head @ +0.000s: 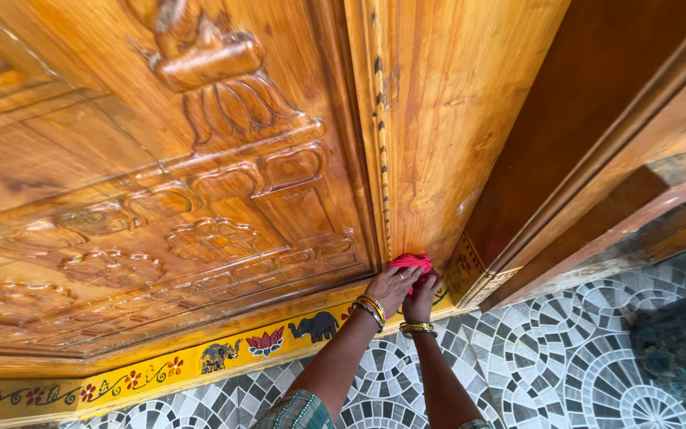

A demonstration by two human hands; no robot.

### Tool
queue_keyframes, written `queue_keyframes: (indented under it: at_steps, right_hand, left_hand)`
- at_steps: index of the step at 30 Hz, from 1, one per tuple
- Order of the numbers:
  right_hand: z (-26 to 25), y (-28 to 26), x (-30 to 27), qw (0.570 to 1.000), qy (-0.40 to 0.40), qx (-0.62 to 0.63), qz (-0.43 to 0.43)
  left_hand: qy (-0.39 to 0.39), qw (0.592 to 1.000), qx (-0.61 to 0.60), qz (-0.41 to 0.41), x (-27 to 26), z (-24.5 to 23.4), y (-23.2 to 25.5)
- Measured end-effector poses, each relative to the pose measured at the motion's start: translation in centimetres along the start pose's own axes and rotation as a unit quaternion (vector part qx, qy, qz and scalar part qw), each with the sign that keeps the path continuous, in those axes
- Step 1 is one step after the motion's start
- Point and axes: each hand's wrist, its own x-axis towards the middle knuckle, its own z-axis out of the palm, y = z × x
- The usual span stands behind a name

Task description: The person wipes a carved wooden door with a pink cloth, moving from the lower panels upward. The person briefly picks up a spray bottle, sprays the cloth, and continues wiping the door surface.

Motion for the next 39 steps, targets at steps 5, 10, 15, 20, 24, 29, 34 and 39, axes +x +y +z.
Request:
queue_keyframes:
  at_steps: [5, 10, 15, 20, 24, 29, 34, 39]
  right_hand:
    - [1.8, 2.0, -1.6, 0.978, -0.076, 0.078, 0.179]
    - [0.6, 3.8, -1.8, 0.963, -0.042, 0.087, 0.252]
    - [1.9, 6.0, 0.9, 0.984, 0.157, 0.026, 0.075]
    - [3.1, 6.5, -0.9, 0.985, -0.069, 0.020, 0.157]
    - [3.5, 3.6, -4.9, 0.833, -0.148, 0.368, 0.386]
    - [2.1, -3.7, -9.9, 0.484, -0.164, 0.630, 0.584]
    - [-0.8, -7.4, -9.4, 0.634, -0.302, 0.564, 0.435]
    - [-5.1, -11.3, -6.6, 0.481, -0.271, 0.683, 0.478]
  left_hand:
    - [0.072, 0.995, -0.059, -0.046, 0.0, 2.5, 2.0]
    - [-0.080, 0.992, -0.097, -0.020, -0.2, -1.7, 2.7]
    - [0.000, 0.998, -0.013, 0.059, 0.4, -3.0, 1.1]
    - [-0.007, 0.997, -0.076, 0.023, 0.2, 1.3, 1.9]
    - [-0.068, 0.986, -0.142, -0.056, -1.7, 4.8, 3.9]
    - [-0.077, 0.957, -0.261, -0.101, -8.5, 5.6, 6.0]
    - [0.062, 0.868, -0.448, -0.204, -14.1, 0.9, 9.0]
    - [0.136, 0.786, -0.555, -0.236, -16.3, -9.8, 11.5]
